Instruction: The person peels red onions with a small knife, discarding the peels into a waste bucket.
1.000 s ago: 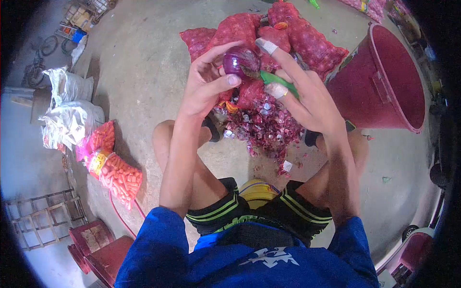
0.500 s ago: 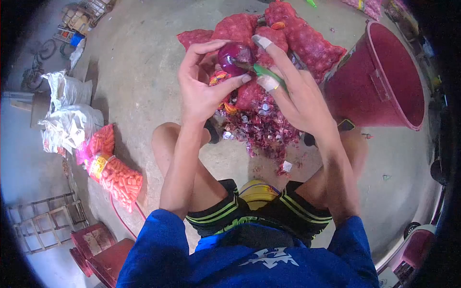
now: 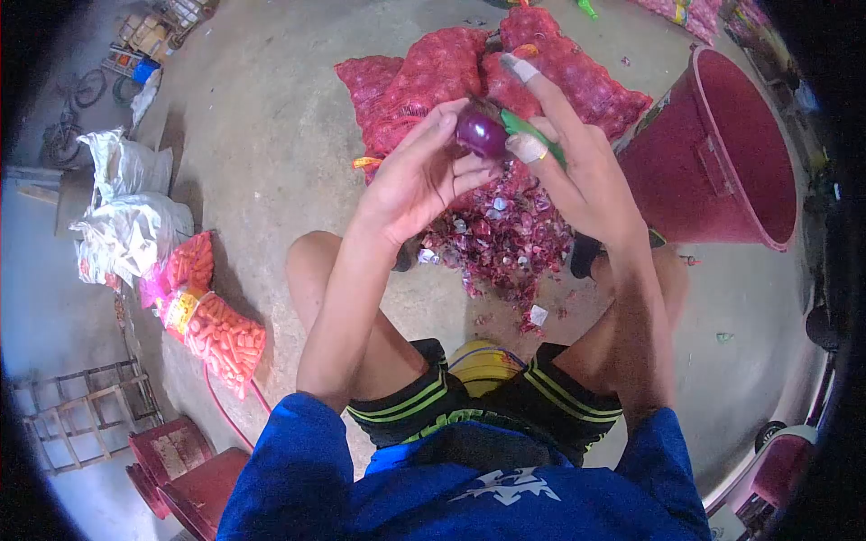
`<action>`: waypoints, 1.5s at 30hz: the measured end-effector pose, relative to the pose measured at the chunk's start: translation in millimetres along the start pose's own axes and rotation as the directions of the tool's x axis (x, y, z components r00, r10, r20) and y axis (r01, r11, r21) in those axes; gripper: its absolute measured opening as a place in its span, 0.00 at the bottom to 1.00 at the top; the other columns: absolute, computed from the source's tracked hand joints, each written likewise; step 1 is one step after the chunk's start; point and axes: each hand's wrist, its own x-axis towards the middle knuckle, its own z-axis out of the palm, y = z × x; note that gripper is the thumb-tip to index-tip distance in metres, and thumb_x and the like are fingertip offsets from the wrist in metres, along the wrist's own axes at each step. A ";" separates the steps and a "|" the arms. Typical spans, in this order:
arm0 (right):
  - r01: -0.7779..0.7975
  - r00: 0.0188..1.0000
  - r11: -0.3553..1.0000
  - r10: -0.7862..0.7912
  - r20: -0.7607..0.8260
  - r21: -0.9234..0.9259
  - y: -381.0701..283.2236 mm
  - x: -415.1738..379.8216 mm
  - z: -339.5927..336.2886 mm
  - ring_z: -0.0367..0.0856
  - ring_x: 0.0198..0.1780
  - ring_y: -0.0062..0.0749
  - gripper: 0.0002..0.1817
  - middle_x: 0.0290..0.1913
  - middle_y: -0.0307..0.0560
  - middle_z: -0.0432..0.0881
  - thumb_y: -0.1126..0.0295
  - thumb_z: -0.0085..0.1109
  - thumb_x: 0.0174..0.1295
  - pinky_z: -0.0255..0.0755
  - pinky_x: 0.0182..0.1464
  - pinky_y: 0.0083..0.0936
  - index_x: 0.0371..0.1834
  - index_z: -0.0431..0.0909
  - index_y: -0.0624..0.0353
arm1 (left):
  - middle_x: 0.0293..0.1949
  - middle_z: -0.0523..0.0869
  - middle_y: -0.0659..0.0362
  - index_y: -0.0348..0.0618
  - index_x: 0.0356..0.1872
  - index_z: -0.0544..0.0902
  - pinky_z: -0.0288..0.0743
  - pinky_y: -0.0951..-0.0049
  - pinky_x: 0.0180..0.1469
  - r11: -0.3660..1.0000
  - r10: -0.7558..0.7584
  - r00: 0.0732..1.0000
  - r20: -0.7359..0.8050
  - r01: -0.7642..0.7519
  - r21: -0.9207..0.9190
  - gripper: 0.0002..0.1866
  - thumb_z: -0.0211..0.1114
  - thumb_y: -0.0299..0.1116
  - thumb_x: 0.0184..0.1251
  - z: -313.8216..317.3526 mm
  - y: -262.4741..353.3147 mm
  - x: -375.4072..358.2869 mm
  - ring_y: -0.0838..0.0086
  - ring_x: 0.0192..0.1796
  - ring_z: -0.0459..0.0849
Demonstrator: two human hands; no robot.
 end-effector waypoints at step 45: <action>-0.197 0.980 0.959 0.187 0.068 0.202 -11.1 -1.2 23.3 0.86 0.37 0.64 0.36 0.44 0.67 0.87 0.71 0.57 0.77 0.77 0.43 0.50 0.87 0.59 0.58 | 0.67 0.84 0.46 0.37 0.58 0.79 0.85 0.63 0.70 0.240 0.774 0.623 0.113 -0.454 0.858 0.32 0.85 0.13 0.52 25.7 1.3 2.1 0.66 0.66 0.87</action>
